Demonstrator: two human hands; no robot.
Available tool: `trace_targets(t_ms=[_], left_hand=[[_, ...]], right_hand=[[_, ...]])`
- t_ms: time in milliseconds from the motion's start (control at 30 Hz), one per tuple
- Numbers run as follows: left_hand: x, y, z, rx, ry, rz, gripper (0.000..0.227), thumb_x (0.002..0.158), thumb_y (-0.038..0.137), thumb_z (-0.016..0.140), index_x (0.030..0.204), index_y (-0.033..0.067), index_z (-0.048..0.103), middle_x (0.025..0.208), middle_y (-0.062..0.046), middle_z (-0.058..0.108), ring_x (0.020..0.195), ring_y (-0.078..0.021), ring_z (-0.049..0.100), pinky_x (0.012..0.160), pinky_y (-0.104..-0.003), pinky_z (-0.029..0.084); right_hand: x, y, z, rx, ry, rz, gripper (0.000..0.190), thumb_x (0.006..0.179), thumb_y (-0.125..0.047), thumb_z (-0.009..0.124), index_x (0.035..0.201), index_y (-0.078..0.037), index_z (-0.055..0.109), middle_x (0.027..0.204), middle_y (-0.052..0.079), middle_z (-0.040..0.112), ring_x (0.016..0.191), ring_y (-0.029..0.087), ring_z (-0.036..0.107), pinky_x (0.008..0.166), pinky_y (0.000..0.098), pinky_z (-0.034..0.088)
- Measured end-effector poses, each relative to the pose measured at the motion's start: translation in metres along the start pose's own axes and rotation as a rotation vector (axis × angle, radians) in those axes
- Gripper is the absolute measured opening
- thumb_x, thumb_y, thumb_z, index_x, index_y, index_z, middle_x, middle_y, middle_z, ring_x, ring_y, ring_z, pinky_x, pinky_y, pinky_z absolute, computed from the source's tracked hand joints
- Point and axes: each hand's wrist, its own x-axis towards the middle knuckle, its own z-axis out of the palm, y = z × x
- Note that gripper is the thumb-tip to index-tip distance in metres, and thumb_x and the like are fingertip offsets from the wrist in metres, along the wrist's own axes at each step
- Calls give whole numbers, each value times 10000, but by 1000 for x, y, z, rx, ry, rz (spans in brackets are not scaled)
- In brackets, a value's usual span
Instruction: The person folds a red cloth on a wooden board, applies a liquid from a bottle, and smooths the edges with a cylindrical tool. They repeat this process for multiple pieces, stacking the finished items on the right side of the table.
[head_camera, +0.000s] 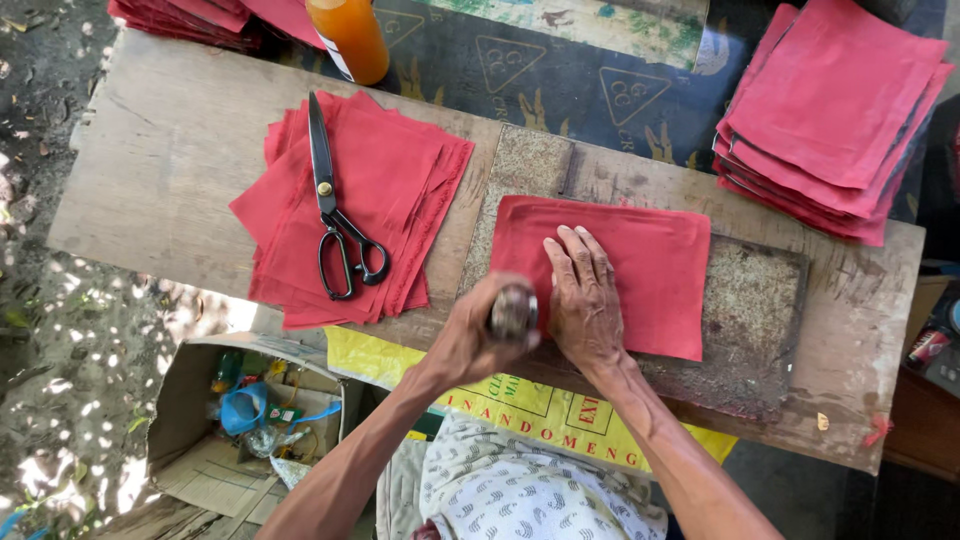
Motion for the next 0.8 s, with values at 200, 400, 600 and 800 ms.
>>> trace_targets(t_ms=[200,400,600,800], left_hand=[[-6,11,7,-5,62,90,506,816,44,795,1253,55,540,1174,-139,608,1082,-282,622,974,-399,520],[-5,-3,2,17,53,59,548,789,47,824,1258,52,539,1139,-126,607,1047,-274,625,946,-384,524],[32,-27,9,5,146,28,551,808,48,828,1278,30,542,1233,-141,603,1140,-280,631,1002,-387,530],[-40,-17,0,8,-7,-33,521,791,55,847,1231,41,569,1206,-128,618,1148,-281,632,1026,-386,514]], right_hand=[[3,-10,-6,-47,-57,-8,600,880,13,571,1474,-35,495,1486,179,479,1428,377,417,1210,523,302],[-5,-8,-2,-72,-87,-7,645,841,-10,594,1478,-44,493,1482,172,474,1427,366,411,1204,515,309],[7,4,-2,-74,-123,60,582,919,-136,581,1490,-64,496,1477,153,482,1408,341,413,1176,505,317],[12,12,-7,-167,-139,-27,559,1019,-295,539,1527,-73,469,1601,181,390,1491,371,319,1226,554,224]])
